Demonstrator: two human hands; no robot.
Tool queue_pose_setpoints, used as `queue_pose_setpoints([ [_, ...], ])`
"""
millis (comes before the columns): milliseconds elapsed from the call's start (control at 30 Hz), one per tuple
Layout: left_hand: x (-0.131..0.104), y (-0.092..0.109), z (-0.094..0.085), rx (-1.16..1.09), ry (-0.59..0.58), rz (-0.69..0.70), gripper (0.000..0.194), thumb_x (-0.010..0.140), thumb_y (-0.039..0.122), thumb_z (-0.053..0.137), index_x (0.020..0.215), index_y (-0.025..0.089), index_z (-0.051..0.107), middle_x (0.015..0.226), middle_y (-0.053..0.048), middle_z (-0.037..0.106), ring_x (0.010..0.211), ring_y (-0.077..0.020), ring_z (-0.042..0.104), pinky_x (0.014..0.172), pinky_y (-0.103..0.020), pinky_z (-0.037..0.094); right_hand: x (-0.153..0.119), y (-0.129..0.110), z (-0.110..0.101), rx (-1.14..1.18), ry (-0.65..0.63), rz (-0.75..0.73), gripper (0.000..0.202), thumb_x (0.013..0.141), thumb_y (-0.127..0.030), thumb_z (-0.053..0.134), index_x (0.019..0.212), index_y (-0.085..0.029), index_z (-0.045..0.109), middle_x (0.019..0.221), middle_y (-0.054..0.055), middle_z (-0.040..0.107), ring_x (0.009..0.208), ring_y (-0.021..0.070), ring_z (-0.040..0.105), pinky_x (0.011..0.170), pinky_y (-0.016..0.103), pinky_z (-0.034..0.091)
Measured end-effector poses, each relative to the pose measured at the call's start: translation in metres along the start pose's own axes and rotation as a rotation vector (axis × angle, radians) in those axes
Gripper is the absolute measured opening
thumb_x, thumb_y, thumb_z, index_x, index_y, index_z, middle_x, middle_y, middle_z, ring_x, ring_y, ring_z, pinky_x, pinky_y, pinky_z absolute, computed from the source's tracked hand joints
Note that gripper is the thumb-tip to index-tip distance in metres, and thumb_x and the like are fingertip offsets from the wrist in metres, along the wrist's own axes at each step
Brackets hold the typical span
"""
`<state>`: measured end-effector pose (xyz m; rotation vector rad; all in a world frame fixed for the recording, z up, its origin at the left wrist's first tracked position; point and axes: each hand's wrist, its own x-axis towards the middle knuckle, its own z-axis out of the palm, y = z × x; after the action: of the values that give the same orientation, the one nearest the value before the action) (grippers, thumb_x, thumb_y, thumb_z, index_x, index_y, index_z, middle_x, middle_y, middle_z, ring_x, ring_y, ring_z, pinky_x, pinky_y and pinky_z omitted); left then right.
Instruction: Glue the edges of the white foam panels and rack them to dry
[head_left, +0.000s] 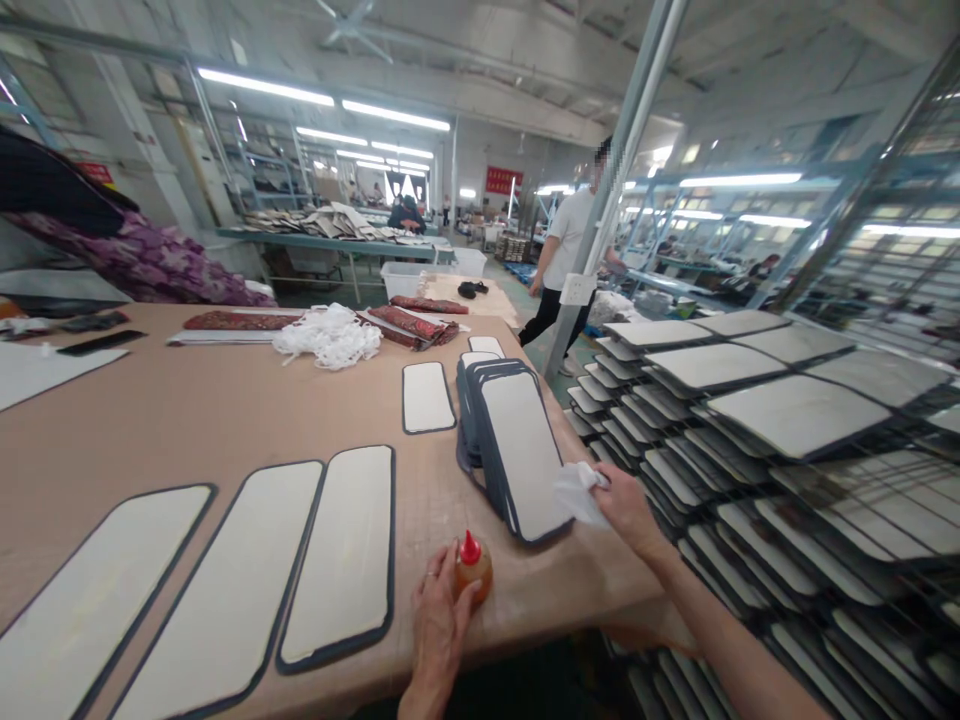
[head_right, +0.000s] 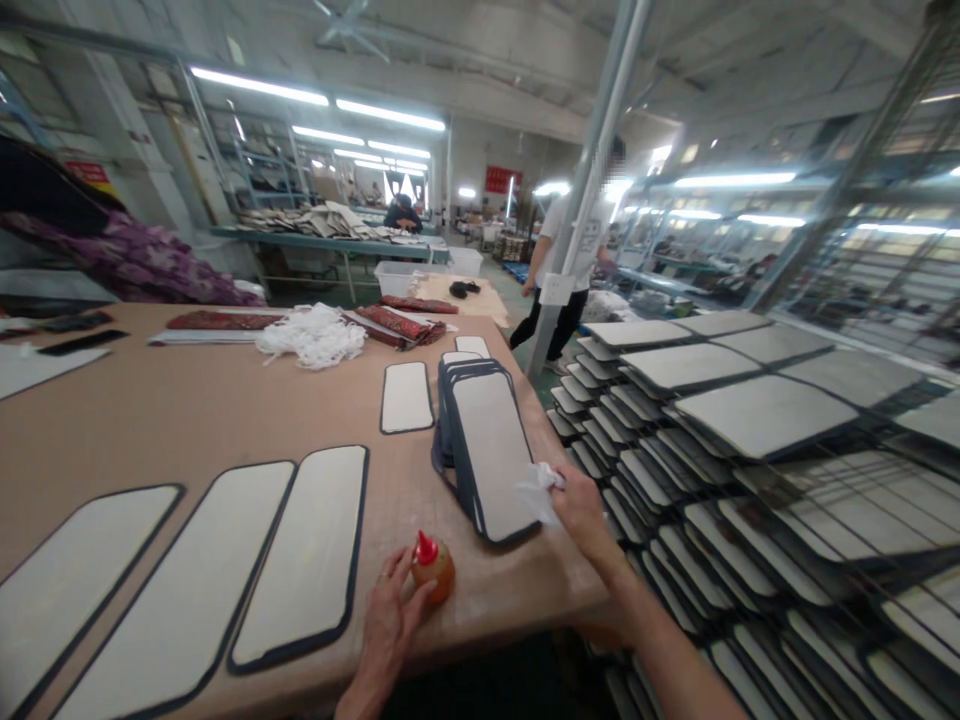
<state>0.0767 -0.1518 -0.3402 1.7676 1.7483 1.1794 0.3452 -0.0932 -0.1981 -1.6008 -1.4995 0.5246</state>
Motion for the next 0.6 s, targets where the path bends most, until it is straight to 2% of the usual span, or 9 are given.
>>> queue_pose_setpoints([
  [100, 0.001, 0.003, 0.003, -0.035, -0.007, 0.006, 0.050, 0.078, 0.024, 0.053, 0.127, 0.012, 0.056, 0.126, -0.016, 0.057, 0.112, -0.0292, 0.060, 0.097, -0.046, 0.048, -0.015, -0.005, -0.014, 0.354, -0.119, 0.137, 0.029, 0.080, -0.040, 0.068, 0.092, -0.014, 0.065, 0.082, 0.003, 0.069, 0.071, 0.0181, 0.065, 0.069, 0.035, 0.053],
  [200, 0.003, 0.006, 0.005, -0.063, -0.008, -0.008, 0.052, 0.077, 0.021, 0.050, 0.127, 0.007, 0.054, 0.127, -0.019, 0.053, 0.115, -0.0292, 0.058, 0.100, -0.045, 0.047, -0.049, -0.010, 0.004, 0.675, -0.171, 0.255, 0.047, 0.069, -0.054, 0.072, 0.096, -0.015, 0.067, 0.081, 0.008, 0.073, 0.073, 0.0245, 0.068, 0.067, 0.038, 0.054],
  [300, 0.003, 0.008, 0.006, -0.086, -0.013, -0.021, 0.055, 0.075, 0.019, 0.050, 0.128, 0.007, 0.053, 0.129, -0.020, 0.052, 0.117, -0.0292, 0.056, 0.102, -0.044, 0.045, -0.081, -0.006, 0.032, 0.907, -0.115, 0.390, 0.051, 0.062, -0.062, 0.073, 0.089, -0.019, 0.070, 0.080, 0.008, 0.074, 0.074, 0.0258, 0.069, 0.067, 0.038, 0.055],
  [400, 0.002, 0.006, 0.005, -0.117, -0.015, -0.028, 0.055, 0.075, 0.022, 0.050, 0.127, 0.007, 0.054, 0.128, -0.020, 0.053, 0.119, -0.0303, 0.055, 0.103, -0.046, 0.044, -0.101, 0.005, 0.049, 1.070, -0.029, 0.500, 0.048, 0.058, -0.063, 0.076, 0.084, -0.023, 0.071, 0.081, 0.004, 0.076, 0.075, 0.0226, 0.070, 0.070, 0.035, 0.056],
  [500, 0.004, -0.001, -0.002, -0.189, 0.012, -0.074, 0.056, 0.075, 0.034, 0.053, 0.121, 0.005, 0.058, 0.125, -0.021, 0.054, 0.120, -0.0340, 0.053, 0.104, -0.049, 0.042, -0.108, 0.014, 0.051, 1.175, 0.019, 0.560, 0.047, 0.057, -0.062, 0.078, 0.081, -0.023, 0.071, 0.081, 0.003, 0.076, 0.075, 0.0227, 0.071, 0.070, 0.035, 0.057],
  [600, 0.012, -0.007, -0.027, -0.378, 0.050, -0.220, 0.055, 0.067, 0.046, 0.065, 0.110, 0.012, 0.065, 0.122, -0.015, 0.056, 0.114, -0.0344, 0.058, 0.098, -0.048, 0.048, -0.108, 0.021, 0.047, 1.225, 0.067, 0.571, 0.048, 0.057, -0.062, 0.078, 0.082, -0.021, 0.072, 0.085, 0.005, 0.077, 0.077, 0.0230, 0.071, 0.069, 0.034, 0.057],
])
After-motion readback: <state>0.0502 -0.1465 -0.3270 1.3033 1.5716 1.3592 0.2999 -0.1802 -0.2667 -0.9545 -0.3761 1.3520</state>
